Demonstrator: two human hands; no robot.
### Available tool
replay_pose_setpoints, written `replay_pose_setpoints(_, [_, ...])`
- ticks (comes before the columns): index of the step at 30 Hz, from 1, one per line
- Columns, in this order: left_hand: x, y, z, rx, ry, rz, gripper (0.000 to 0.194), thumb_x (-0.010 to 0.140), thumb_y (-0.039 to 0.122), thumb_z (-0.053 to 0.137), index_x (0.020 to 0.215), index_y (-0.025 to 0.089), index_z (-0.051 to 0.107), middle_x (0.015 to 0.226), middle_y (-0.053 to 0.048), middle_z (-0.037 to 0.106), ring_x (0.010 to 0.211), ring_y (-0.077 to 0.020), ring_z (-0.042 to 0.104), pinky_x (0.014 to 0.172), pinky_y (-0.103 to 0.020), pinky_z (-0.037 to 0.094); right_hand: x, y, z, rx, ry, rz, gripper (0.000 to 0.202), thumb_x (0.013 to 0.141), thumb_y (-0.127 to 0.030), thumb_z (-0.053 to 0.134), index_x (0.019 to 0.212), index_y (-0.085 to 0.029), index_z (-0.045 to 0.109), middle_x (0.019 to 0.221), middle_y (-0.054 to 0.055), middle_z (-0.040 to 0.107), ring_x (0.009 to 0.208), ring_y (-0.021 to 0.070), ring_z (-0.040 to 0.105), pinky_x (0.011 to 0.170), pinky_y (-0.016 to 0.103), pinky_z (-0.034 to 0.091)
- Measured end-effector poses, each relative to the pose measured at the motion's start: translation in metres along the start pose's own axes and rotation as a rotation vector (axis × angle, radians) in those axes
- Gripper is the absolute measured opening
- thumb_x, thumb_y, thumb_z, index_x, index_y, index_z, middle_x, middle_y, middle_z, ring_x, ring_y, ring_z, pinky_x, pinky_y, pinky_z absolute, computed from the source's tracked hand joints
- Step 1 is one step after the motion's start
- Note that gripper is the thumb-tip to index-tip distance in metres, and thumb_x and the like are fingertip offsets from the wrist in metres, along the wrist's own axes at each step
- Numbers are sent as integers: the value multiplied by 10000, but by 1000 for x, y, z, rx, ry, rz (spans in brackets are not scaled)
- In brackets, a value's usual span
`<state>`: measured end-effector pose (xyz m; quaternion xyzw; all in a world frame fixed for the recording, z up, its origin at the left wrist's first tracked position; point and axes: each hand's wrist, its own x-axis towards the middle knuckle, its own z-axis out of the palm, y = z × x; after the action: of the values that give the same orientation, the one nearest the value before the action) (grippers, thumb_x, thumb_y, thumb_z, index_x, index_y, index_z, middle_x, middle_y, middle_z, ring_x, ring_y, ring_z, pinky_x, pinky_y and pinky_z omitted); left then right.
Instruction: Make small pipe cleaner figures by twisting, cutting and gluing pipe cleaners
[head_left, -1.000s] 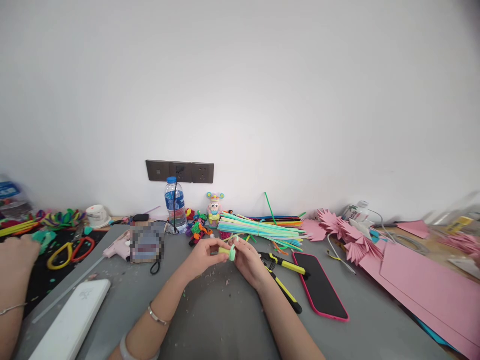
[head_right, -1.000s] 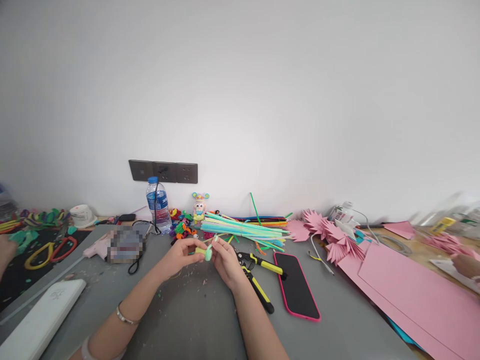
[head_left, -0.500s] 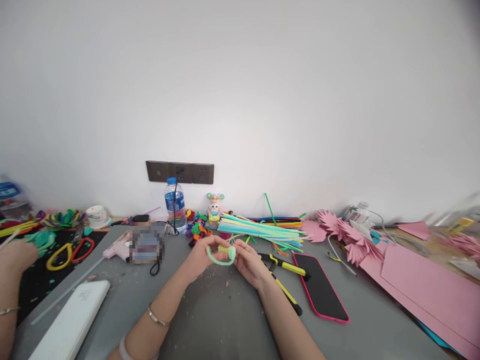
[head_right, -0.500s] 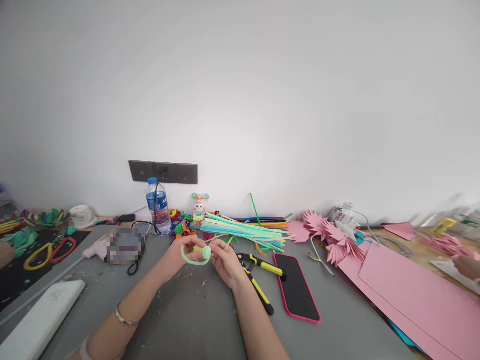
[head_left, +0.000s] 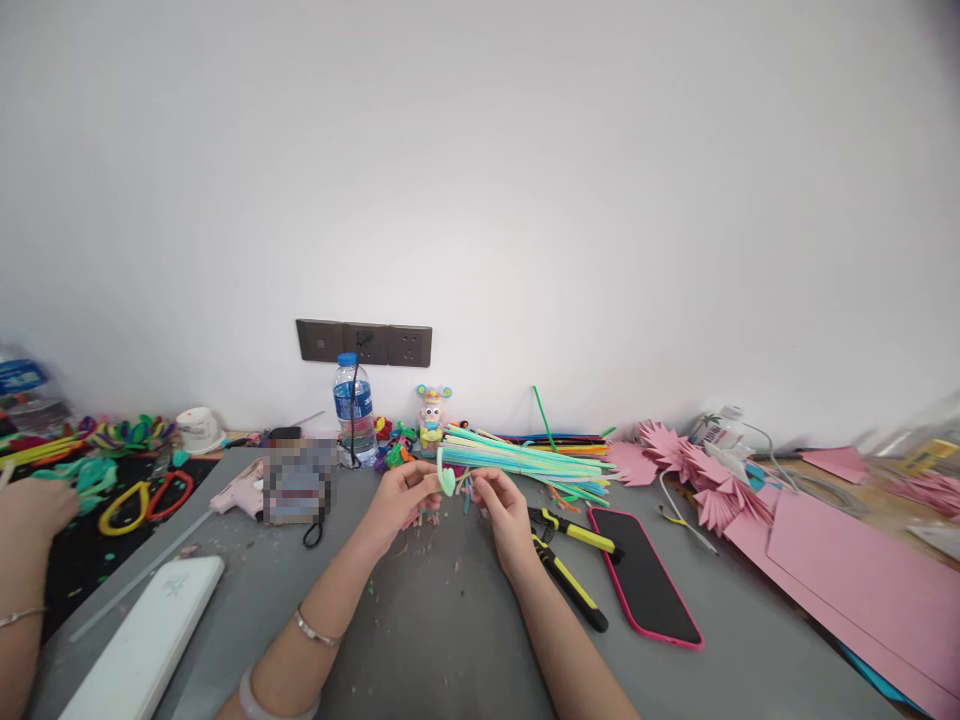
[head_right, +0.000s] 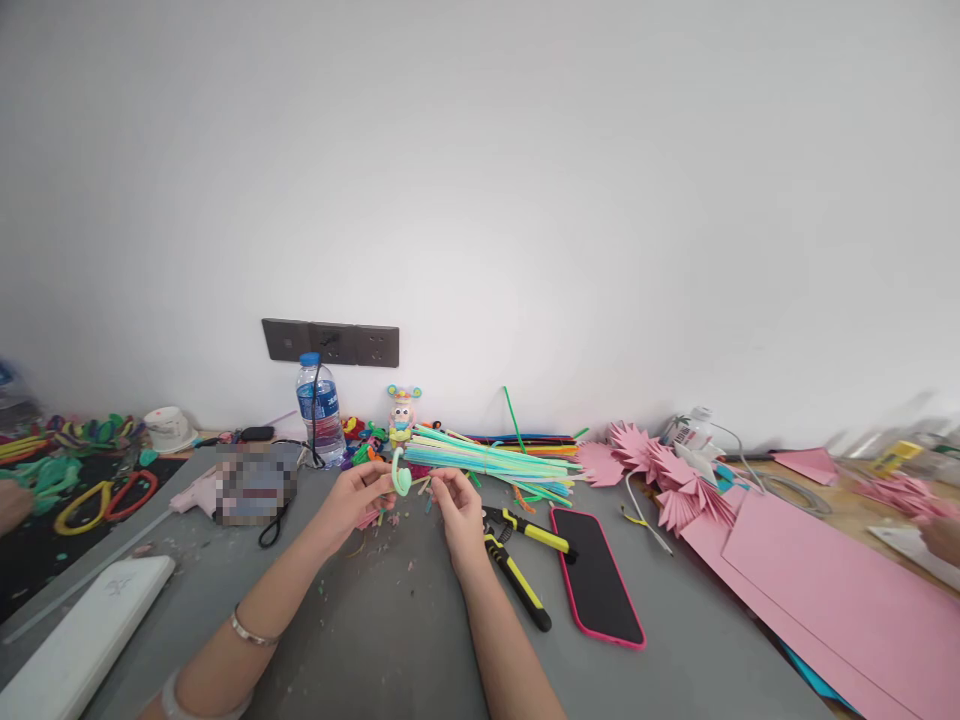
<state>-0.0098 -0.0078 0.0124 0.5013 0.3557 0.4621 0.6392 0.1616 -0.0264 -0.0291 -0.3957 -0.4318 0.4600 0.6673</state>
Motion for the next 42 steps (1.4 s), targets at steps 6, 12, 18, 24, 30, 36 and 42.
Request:
replay_pose_setpoints(6, [0, -5, 2, 90, -95, -87, 494, 672, 597, 722, 823, 129, 668, 562, 15, 583, 462, -83, 525, 437, -183, 417, -1, 0, 1, -272, -89, -317, 319, 869, -371, 578, 1164, -258, 621, 1133, 89, 600, 871, 200, 590, 758, 340, 477])
replay_pose_setpoints(12, [-4, -1, 8, 70, -125, -103, 515, 636, 604, 744, 785, 120, 645, 623, 7, 592, 462, -65, 500, 416, -177, 406, -2, -2, 3, -327, -197, -268, 192, 847, -354, 595, 945, -227, 701, 946, 70, 692, 902, 227, 612, 774, 336, 467])
replay_pose_setpoints(18, [-6, 2, 9, 37, -164, -93, 488, 670, 579, 736, 789, 119, 625, 656, -1, 598, 470, -57, 491, 427, -176, 402, 0, 5, 2, -264, -159, -183, 227, 828, -422, 625, 800, -199, 654, 751, 26, 638, 681, 173, 567, 645, 286, 451])
replay_pose_setpoints(24, [-8, 3, 10, 33, -174, -92, 471, 669, 569, 743, 788, 131, 618, 673, -5, 608, 493, -62, 497, 449, -179, 413, 0, 4, 1, -234, -93, -161, 255, 808, -452, 651, 797, -200, 620, 733, 21, 621, 676, 169, 553, 634, 281, 439])
replay_pose_setpoints(30, [-7, -1, 7, 71, -208, -125, 480, 710, 589, 699, 842, 134, 624, 677, -23, 632, 494, -75, 503, 456, -193, 423, 0, -1, 2, -223, -42, -161, 289, 792, -494, 651, 776, -209, 605, 715, 22, 616, 670, 176, 552, 637, 294, 435])
replay_pose_setpoints(36, [-7, -1, 7, 20, -215, -66, 402, 754, 520, 700, 871, 139, 647, 719, -11, 616, 526, -68, 509, 496, -193, 429, 0, 0, 2, -237, -59, -136, 308, 779, -500, 664, 747, -199, 614, 694, 16, 605, 644, 164, 530, 614, 283, 409])
replay_pose_setpoints(42, [-5, -2, 4, 42, -201, -49, 389, 718, 444, 761, 945, 142, 667, 706, 10, 592, 585, -79, 546, 589, -207, 462, 0, 3, 2, -253, -86, -115, 345, 784, -530, 652, 721, -197, 586, 640, -9, 554, 585, 144, 473, 562, 265, 353])
